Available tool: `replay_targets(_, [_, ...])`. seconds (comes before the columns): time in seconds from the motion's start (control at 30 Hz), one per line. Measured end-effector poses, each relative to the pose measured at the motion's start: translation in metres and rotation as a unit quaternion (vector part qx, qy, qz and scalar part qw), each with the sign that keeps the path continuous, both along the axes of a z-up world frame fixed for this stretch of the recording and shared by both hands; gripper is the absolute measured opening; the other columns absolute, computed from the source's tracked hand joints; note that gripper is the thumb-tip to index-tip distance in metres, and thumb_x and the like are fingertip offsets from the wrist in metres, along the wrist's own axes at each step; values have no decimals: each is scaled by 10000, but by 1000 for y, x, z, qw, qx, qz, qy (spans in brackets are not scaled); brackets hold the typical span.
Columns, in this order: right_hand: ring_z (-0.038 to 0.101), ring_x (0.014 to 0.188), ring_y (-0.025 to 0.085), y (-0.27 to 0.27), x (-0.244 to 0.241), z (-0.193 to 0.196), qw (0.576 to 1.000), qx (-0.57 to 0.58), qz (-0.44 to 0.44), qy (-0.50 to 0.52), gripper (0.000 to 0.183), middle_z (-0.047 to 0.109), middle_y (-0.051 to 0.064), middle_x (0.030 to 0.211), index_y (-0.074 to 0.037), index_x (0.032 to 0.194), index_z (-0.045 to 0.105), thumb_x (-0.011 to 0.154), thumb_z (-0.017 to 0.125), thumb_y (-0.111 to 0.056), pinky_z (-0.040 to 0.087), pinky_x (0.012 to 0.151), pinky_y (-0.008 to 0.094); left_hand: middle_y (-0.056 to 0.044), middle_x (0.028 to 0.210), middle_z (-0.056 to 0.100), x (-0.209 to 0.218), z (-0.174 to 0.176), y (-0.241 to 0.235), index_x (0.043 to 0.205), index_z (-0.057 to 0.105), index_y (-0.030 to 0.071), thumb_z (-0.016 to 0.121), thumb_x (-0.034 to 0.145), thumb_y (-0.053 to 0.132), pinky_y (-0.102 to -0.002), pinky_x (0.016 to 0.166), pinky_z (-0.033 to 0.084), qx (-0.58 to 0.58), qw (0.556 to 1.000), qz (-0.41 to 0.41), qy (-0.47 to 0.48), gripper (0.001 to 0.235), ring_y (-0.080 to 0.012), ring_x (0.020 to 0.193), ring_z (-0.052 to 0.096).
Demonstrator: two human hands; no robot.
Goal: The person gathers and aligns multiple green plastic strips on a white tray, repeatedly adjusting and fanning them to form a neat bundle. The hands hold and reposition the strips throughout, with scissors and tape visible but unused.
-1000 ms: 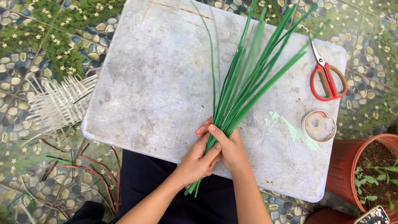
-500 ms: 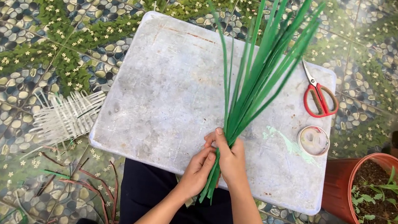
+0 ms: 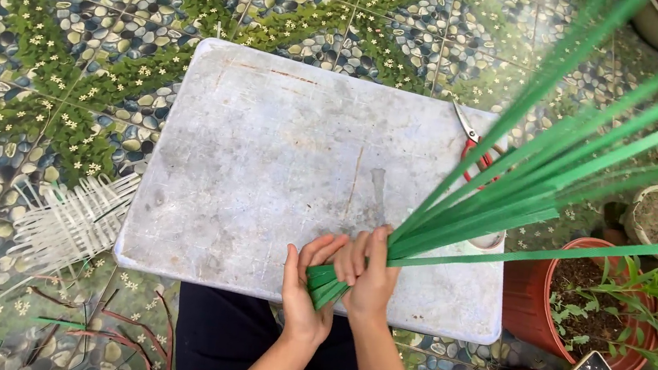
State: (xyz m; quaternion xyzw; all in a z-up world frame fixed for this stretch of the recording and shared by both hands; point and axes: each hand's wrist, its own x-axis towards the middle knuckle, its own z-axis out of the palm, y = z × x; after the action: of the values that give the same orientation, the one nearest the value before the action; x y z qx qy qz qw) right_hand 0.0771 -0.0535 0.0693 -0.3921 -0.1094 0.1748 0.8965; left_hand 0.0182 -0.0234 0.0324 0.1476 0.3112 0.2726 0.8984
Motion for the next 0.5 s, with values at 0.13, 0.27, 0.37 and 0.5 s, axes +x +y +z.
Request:
replay_targets(0.13, [265, 322, 116, 1, 2, 5, 998, -17, 14, -55, 399, 298, 1, 456, -123, 644, 358, 1030, 407, -209, 261, 326, 264, -272, 1206, 666, -4, 0, 2, 1202, 616, -56, 324, 985, 383, -421, 1091, 418, 0, 997, -32, 66, 570, -346, 1200, 605])
replay_targets(0.27, [217, 327, 93, -12, 17, 25, 995, 9, -20, -95, 372, 261, -10, 474, -121, 679, 343, 1029, 388, -239, 220, 332, 246, -309, 1328, 578, -8, -7, 4, 1245, 564, -89, 262, 976, 504, -402, 1072, 402, -21, 1000, -5, -19, 718, -366, 1271, 539])
replay_targets(0.37, [207, 341, 87, -16, 21, 34, 992, 6, -52, -112, 374, 246, -22, 486, -135, 701, 341, 1031, 370, -309, 211, 350, 247, -301, 1394, 534, -4, 4, 3, 1279, 551, -69, 226, 957, 559, -401, 1132, 302, -8, 999, 1, -49, 776, -367, 1311, 505])
replay_targets(0.5, [239, 368, 110, -7, 5, 12, 998, -23, 38, -50, 410, 277, -2, 485, -115, 648, 325, 1042, 373, -221, 248, 368, 260, -206, 1279, 655, 3, 13, -12, 1086, 672, -73, 341, 981, 419, -369, 1035, 421, -12, 999, 20, 30, 602, -289, 1233, 580])
